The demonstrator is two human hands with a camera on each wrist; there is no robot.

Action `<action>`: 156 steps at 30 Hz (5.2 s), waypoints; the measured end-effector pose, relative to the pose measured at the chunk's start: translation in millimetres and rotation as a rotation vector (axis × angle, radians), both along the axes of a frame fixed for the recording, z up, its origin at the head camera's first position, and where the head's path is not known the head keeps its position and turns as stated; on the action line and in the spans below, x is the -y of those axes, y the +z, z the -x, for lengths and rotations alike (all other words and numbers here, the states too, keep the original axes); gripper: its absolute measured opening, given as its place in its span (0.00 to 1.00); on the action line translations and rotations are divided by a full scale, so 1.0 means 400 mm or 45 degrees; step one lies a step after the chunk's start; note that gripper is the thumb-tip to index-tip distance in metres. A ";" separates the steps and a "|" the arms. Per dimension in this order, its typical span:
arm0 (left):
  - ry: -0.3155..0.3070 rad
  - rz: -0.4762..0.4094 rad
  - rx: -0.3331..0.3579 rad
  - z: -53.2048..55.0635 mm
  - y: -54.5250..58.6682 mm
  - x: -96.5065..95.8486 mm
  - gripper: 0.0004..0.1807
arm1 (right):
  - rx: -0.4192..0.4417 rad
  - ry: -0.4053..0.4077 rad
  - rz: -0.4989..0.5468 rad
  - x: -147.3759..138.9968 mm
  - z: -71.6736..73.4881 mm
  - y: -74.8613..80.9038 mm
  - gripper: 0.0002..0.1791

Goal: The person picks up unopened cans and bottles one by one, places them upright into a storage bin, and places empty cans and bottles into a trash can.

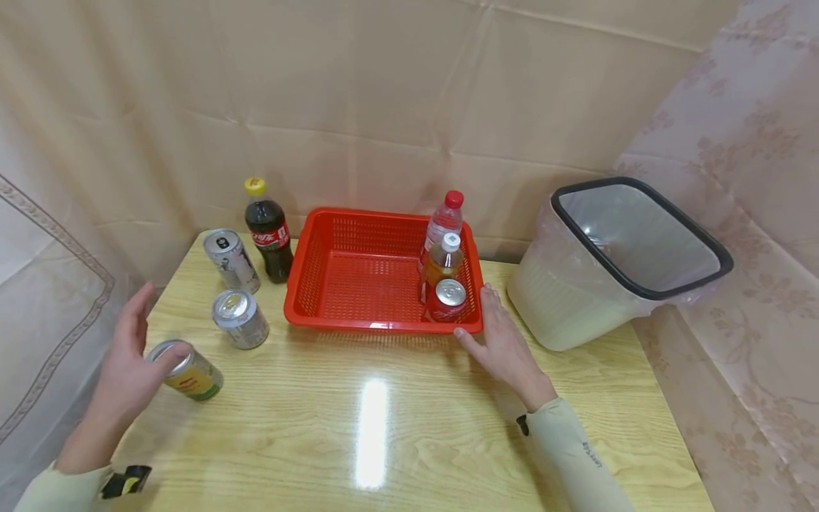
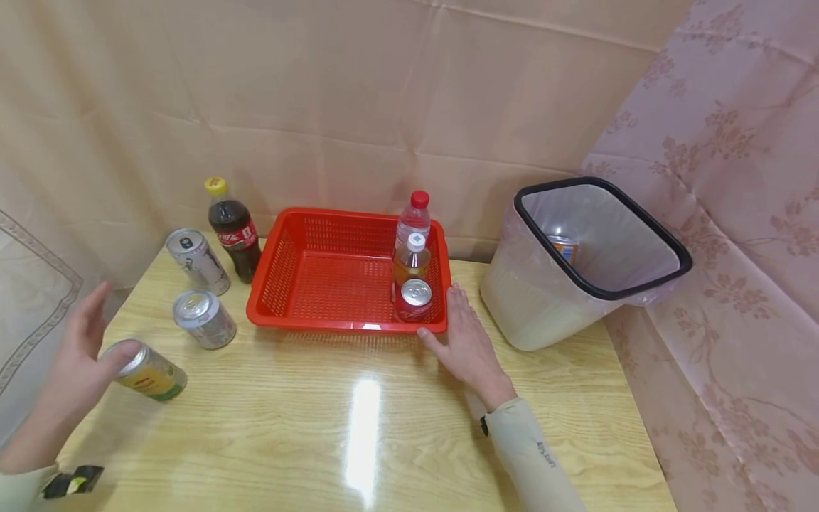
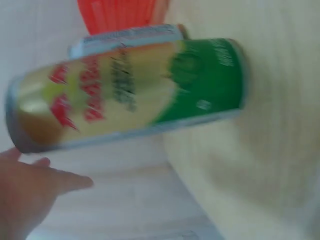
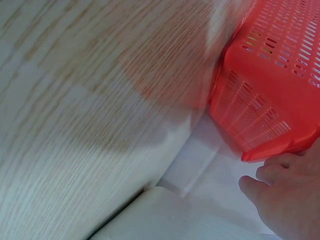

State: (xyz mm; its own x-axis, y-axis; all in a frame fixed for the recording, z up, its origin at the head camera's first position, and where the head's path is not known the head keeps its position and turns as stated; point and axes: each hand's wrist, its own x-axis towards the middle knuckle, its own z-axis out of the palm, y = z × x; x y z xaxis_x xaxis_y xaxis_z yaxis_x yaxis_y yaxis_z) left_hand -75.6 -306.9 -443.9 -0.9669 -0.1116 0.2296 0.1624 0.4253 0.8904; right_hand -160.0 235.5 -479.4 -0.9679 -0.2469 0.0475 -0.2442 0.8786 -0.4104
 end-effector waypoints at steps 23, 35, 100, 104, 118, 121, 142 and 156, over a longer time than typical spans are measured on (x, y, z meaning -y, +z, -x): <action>-0.024 -0.601 -0.001 -0.028 -0.130 0.006 0.54 | 0.016 -0.005 0.020 -0.001 -0.001 0.001 0.58; 0.117 -0.508 -0.059 -0.025 -0.118 -0.028 0.36 | 0.023 -0.018 0.015 -0.001 -0.002 -0.003 0.58; -0.095 -0.363 -0.187 -0.034 0.128 -0.254 0.25 | 0.021 -0.012 0.030 0.000 -0.002 -0.003 0.58; -0.258 -0.470 -0.249 -0.007 0.154 -0.295 0.29 | 0.028 -0.014 0.027 0.000 -0.002 -0.003 0.58; -0.409 -0.250 -0.051 0.089 0.201 -0.421 0.25 | 0.025 -0.007 0.037 -0.002 0.000 -0.009 0.58; -0.455 -0.222 0.006 0.119 0.207 -0.440 0.25 | 0.028 -0.009 0.039 -0.001 0.001 -0.007 0.58; -0.500 -0.308 0.123 0.327 0.256 -0.605 0.32 | 0.029 -0.006 0.026 -0.001 -0.002 -0.004 0.58; -0.608 -0.224 0.246 0.488 0.210 -0.632 0.33 | 0.040 -0.010 0.044 0.000 -0.003 -0.004 0.58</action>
